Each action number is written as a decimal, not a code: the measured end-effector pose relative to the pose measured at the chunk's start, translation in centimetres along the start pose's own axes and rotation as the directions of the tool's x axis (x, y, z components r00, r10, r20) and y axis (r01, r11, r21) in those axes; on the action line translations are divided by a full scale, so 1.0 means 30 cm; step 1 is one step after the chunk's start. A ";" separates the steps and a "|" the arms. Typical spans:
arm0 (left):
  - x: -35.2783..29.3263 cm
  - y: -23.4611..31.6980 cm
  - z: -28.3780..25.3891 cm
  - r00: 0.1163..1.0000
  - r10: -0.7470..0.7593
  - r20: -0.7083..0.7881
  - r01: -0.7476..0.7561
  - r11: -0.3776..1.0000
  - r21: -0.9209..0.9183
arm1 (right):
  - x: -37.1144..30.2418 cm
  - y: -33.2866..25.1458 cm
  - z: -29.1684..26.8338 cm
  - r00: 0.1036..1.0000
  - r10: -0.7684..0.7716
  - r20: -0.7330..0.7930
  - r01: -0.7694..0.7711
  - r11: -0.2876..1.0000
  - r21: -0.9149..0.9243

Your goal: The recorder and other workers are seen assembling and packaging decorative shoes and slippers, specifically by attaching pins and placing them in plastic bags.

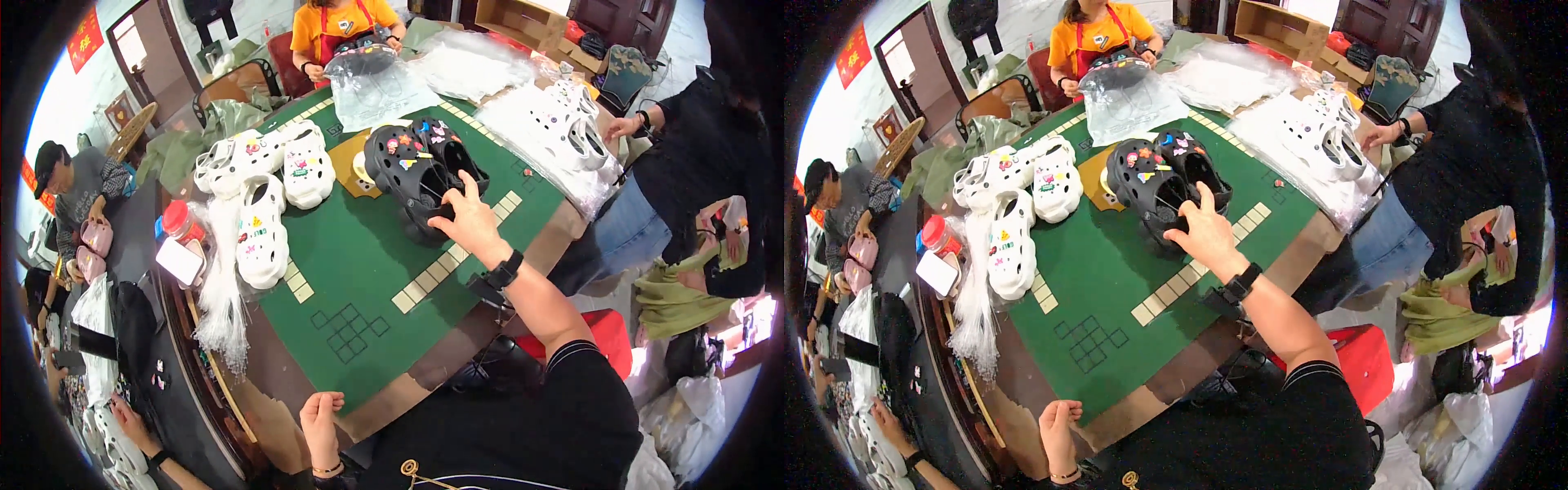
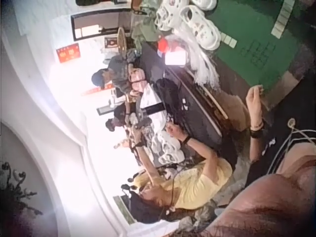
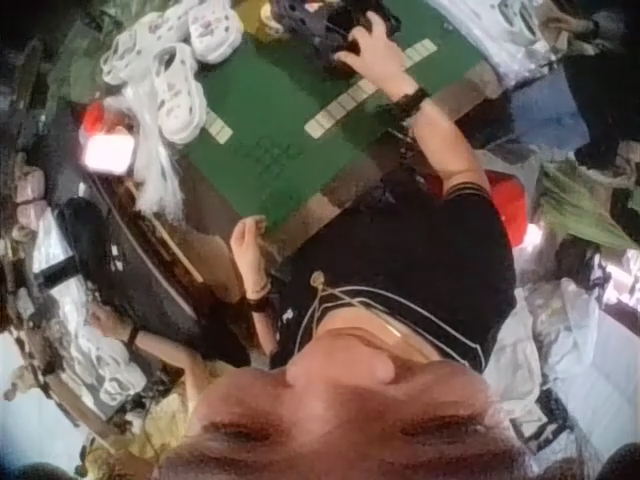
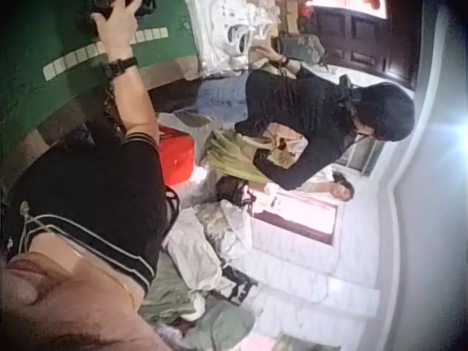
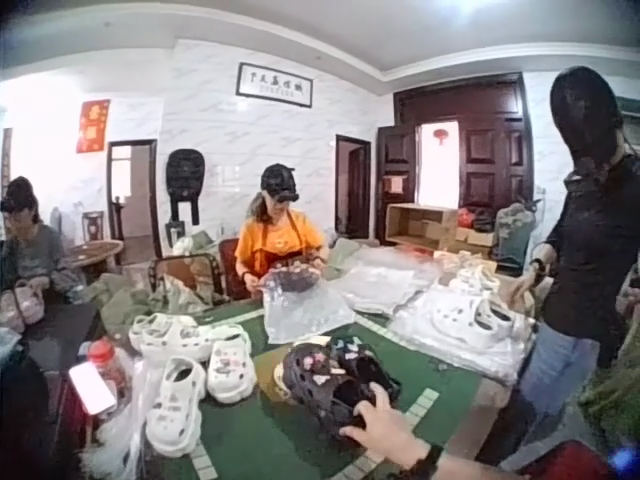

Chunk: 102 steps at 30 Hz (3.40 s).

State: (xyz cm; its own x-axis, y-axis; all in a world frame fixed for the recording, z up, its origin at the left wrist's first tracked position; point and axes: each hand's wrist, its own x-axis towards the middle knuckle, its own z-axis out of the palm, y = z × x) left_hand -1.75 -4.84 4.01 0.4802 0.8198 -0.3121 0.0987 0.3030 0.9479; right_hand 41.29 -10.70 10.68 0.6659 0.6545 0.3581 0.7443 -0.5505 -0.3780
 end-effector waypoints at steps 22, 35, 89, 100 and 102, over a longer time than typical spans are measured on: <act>0.005 -0.024 -0.025 1.000 -0.003 -0.018 0.002 0.998 -0.060 | 0.020 0.324 -0.439 0.927 -0.347 -0.140 0.304 0.917 -0.260; 0.001 0.069 -0.010 0.999 0.013 0.036 -0.017 0.993 0.113 | -0.174 0.551 -0.370 0.947 -0.217 0.239 0.262 0.949 -0.177; -0.903 -1.230 -0.704 0.460 -0.446 -0.768 0.872 0.064 0.486 | -0.310 -0.276 0.384 0.755 -0.562 0.338 0.470 0.823 0.318; -0.524 -1.308 -0.589 0.515 -0.594 -0.618 0.856 0.315 0.410 | -0.322 -0.275 0.356 0.810 -0.510 0.288 0.466 0.859 0.210; -0.675 -1.401 -0.587 0.402 -0.343 -0.849 0.867 0.439 0.233 | -0.361 -0.333 0.366 0.791 -0.571 0.218 0.500 0.810 0.308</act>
State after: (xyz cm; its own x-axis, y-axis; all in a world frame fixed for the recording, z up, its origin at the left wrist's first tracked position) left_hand -30.97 -25.62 -30.64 -0.5807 0.6382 -0.5054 0.6632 0.7309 0.1609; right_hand 26.10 -6.60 1.19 0.0907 0.9453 0.3134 0.9200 0.0410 -0.3898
